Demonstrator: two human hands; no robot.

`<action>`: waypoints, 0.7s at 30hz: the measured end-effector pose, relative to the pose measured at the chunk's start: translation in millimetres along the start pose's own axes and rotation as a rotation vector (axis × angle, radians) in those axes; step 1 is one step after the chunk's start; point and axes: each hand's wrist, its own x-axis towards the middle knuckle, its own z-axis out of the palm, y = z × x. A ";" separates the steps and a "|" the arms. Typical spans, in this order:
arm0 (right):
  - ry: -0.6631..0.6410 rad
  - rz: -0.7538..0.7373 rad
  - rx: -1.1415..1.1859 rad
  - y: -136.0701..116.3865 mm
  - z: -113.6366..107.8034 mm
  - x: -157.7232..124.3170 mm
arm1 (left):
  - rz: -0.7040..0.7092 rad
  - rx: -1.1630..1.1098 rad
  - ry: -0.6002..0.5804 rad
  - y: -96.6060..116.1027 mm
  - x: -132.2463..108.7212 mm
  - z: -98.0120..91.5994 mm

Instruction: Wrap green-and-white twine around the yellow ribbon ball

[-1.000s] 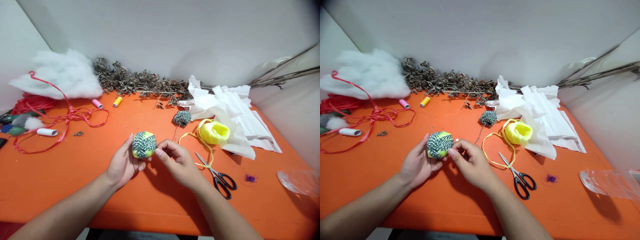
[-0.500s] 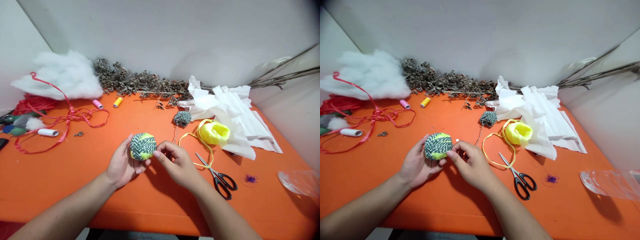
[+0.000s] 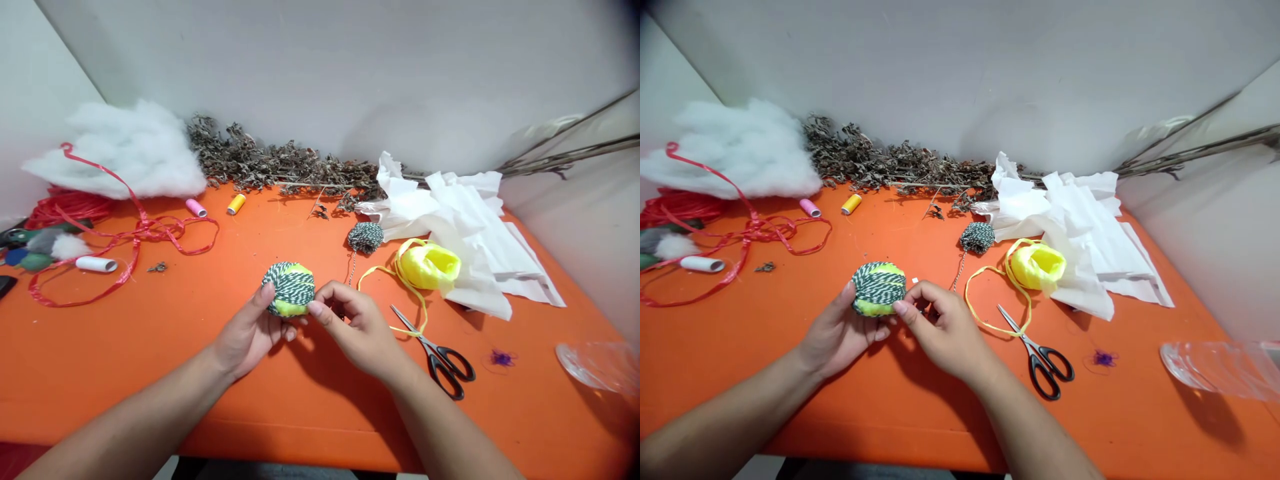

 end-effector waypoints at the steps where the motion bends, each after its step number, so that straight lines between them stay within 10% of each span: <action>1: 0.002 -0.003 -0.015 0.2 0.0 0.0 | 0.006 -0.008 0.008 0.2 0.0 0.7; 21: 0.019 -0.096 -0.104 4.6 -0.3 -0.8 | 0.276 0.383 0.068 -2.5 1.4 1.7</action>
